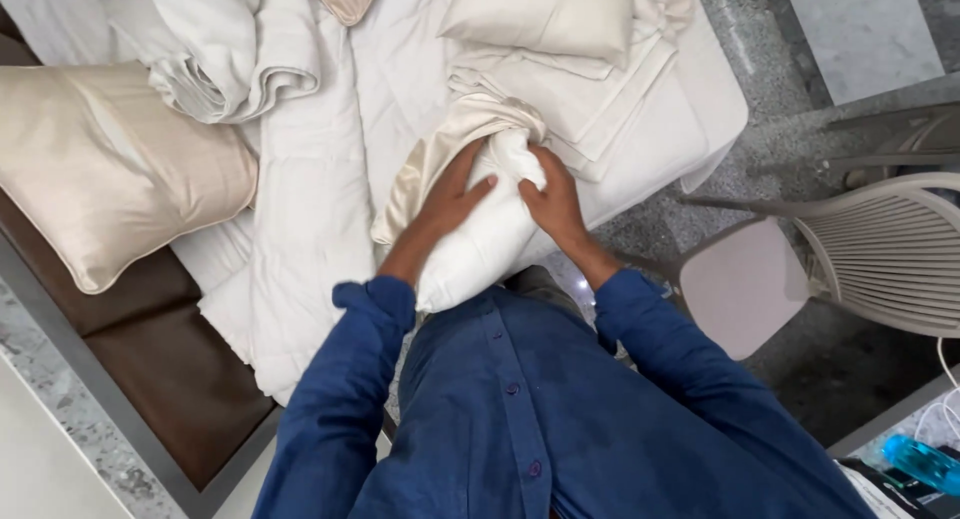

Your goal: The person inserts a white pillow into a white pillowcase, repeatedly adjusting and smoothing the fabric to fit it properly. They then pick up a second pillow with a green and red cover and begin inserting it into a beige pillowcase.

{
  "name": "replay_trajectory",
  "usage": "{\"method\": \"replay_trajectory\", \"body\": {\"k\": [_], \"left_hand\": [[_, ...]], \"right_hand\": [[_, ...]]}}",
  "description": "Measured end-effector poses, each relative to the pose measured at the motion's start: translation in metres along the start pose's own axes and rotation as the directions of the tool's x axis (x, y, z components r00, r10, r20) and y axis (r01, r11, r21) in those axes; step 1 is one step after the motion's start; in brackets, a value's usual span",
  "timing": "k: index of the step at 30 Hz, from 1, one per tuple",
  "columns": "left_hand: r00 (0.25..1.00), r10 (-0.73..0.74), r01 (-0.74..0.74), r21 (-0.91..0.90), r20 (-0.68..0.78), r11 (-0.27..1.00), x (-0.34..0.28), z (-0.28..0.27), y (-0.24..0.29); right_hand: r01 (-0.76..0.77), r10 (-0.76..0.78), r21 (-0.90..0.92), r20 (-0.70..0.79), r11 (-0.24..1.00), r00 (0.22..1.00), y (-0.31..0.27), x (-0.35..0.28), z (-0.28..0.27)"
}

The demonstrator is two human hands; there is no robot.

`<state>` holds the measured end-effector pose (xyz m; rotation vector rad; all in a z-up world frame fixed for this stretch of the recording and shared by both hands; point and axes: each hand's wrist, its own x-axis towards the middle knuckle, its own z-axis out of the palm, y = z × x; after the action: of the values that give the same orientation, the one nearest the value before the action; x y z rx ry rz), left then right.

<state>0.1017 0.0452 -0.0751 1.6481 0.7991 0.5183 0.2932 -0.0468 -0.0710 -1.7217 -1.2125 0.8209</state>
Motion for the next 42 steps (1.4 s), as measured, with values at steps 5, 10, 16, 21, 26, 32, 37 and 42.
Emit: {"method": "replay_trajectory", "body": {"k": [5, 10, 16, 21, 26, 32, 37, 42], "left_hand": [[0.963, -0.265, 0.269, -0.109, 0.045, 0.957, 0.031, -0.012, -0.008], [0.94, -0.335, 0.333, -0.364, 0.058, 0.87, 0.034, -0.007, -0.009], [0.929, -0.312, 0.129, -0.613, -0.201, 0.779, 0.016, 0.013, 0.008], [0.897, -0.356, 0.124, -0.627, -0.26, 0.769, -0.016, 0.021, 0.0], [0.939, -0.186, 0.116, -0.242, -0.29, 0.963, -0.076, 0.007, 0.044], [0.891, -0.081, 0.061, -0.057, -0.447, 0.996, -0.078, -0.003, 0.04], [0.838, -0.169, 0.148, -0.081, -0.518, 0.986, -0.07, -0.012, 0.018], [0.814, -0.197, 0.19, -0.071, -0.546, 0.979, -0.065, -0.027, -0.019]], "right_hand": [[-0.01, 0.017, 0.159, -0.041, 0.987, 0.999, 0.008, -0.016, -0.002], [0.053, -0.027, 0.324, -0.082, 0.945, 0.996, -0.009, -0.009, -0.02], [0.334, -0.343, 0.148, 0.045, 0.931, 0.938, -0.1, 0.04, -0.038], [0.119, -0.156, 0.114, 0.413, 0.986, 0.897, -0.065, 0.058, -0.024], [0.123, -0.245, 0.264, 0.504, 0.957, 0.828, -0.041, 0.027, -0.008], [0.334, -0.395, 0.211, 0.511, 0.919, 0.763, -0.068, -0.015, 0.011], [0.411, -0.426, 0.163, 0.569, 0.897, 0.703, -0.064, -0.03, 0.017], [0.156, -0.303, 0.315, 0.495, 0.936, 0.814, -0.05, -0.041, 0.014]]}}
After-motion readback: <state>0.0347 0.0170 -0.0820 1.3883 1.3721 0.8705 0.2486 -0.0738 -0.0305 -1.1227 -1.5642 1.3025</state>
